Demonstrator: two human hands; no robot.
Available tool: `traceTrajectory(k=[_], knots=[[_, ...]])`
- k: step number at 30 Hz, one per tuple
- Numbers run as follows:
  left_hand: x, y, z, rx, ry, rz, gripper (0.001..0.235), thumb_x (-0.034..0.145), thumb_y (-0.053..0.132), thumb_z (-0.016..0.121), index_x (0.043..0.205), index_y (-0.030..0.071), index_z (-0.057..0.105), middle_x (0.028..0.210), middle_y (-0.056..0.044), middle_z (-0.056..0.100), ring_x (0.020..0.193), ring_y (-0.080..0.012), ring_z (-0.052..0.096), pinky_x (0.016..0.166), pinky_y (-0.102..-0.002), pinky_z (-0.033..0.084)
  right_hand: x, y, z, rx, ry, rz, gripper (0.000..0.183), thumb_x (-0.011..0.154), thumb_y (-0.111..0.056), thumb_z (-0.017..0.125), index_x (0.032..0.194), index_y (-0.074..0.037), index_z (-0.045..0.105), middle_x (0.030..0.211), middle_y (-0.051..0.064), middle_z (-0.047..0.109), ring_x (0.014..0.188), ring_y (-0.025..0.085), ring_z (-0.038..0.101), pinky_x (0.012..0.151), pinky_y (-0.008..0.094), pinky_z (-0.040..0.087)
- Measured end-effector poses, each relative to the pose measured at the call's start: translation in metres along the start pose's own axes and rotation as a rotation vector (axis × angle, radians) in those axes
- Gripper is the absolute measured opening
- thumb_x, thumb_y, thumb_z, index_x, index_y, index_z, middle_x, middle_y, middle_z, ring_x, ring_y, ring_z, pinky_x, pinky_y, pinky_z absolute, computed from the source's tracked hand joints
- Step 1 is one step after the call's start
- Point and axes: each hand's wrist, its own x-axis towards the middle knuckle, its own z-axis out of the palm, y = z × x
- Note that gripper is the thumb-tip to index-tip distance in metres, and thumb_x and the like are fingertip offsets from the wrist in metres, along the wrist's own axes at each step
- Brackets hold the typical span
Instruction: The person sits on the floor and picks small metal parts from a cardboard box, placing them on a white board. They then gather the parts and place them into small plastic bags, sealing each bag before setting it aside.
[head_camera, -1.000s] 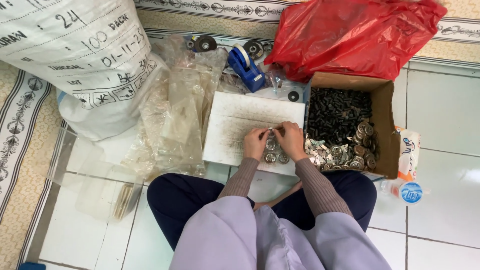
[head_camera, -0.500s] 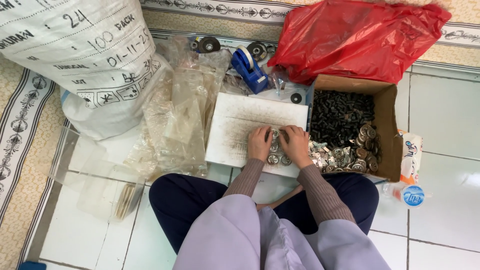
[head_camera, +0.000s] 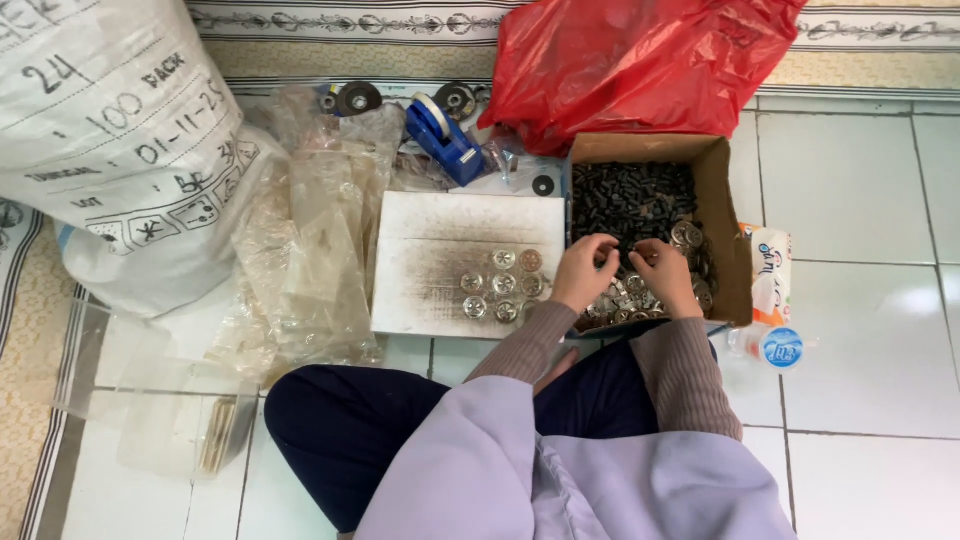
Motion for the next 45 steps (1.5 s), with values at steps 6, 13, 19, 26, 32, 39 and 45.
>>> traceTrajectory(k=[6,13,19,26,32,39,45], knots=[[0.0,-0.091,0.123,0.262,-0.477,-0.217,0.047,0.089,0.035,0.066,0.13,0.015,0.058,0.119,-0.015,0.065,0.114,-0.0365,0.069,0.092,-0.049,0.059,0.035,0.172,0.069,-0.217,-0.133,0.336,0.068,0.095,-0.033,0.066,0.151,0.001,0.048,0.132,0.039,0.061,0.12,0.051,0.063,0.096,0.066,0.054],[-0.022,-0.124,0.114,0.199,-0.515,-0.329,0.047,0.1,0.02,0.051,0.144,0.005,0.049,0.125,-0.024,0.062,0.116,-0.0409,0.066,0.093,-0.051,0.06,0.019,0.111,0.07,-0.48,-0.154,0.202,0.053,0.095,-0.013,0.056,0.141,0.012,0.05,0.121,0.041,0.061,0.103,0.052,0.071,0.08,0.059,0.062],[-0.022,-0.088,0.088,0.188,-0.514,-0.345,0.051,0.1,0.017,0.056,0.146,0.001,0.047,0.131,-0.027,0.062,0.121,-0.0409,0.064,0.096,-0.052,0.06,0.023,0.119,0.081,-0.648,-0.102,0.144,0.044,0.093,-0.014,0.061,0.129,0.01,0.058,0.108,0.033,0.067,0.089,0.045,0.075,0.071,0.056,0.063],[-0.022,-0.083,0.083,0.118,-0.394,-0.285,0.054,0.101,0.028,0.054,0.146,0.0,0.046,0.134,-0.03,0.058,0.125,-0.0427,0.061,0.101,-0.052,0.056,0.014,0.105,0.056,-0.157,0.003,0.166,0.029,0.094,-0.018,0.07,0.113,0.004,0.072,0.114,0.032,0.062,0.106,0.054,0.067,0.081,0.061,0.059],[-0.019,-0.044,0.061,-0.005,-0.117,-0.177,0.039,0.11,0.032,0.049,0.131,0.001,0.06,0.119,-0.025,0.065,0.114,-0.0405,0.066,0.095,-0.05,0.058,-0.014,0.046,0.031,0.407,0.118,0.067,0.032,0.103,-0.021,0.075,0.119,0.007,0.071,0.106,0.029,0.071,0.109,0.043,0.068,0.083,0.051,0.057],[-0.013,-0.028,0.042,-0.036,-0.075,-0.123,0.037,0.109,0.035,0.056,0.123,0.003,0.066,0.107,-0.016,0.07,0.103,-0.0309,0.071,0.087,-0.041,0.061,-0.023,0.021,0.029,0.628,0.281,-0.011,0.02,0.098,-0.012,0.079,0.112,0.001,0.075,0.081,0.017,0.074,0.075,0.02,0.07,0.074,0.03,0.052],[-0.02,-0.031,0.007,-0.115,0.017,-0.041,0.025,0.096,0.032,0.076,0.104,0.009,0.075,0.084,-0.011,0.075,0.081,-0.0251,0.074,0.068,-0.032,0.06,-0.034,0.009,0.044,0.633,0.284,-0.053,0.017,0.102,-0.013,0.075,0.111,0.002,0.075,0.076,0.015,0.071,0.076,0.015,0.062,0.074,0.034,0.05]])
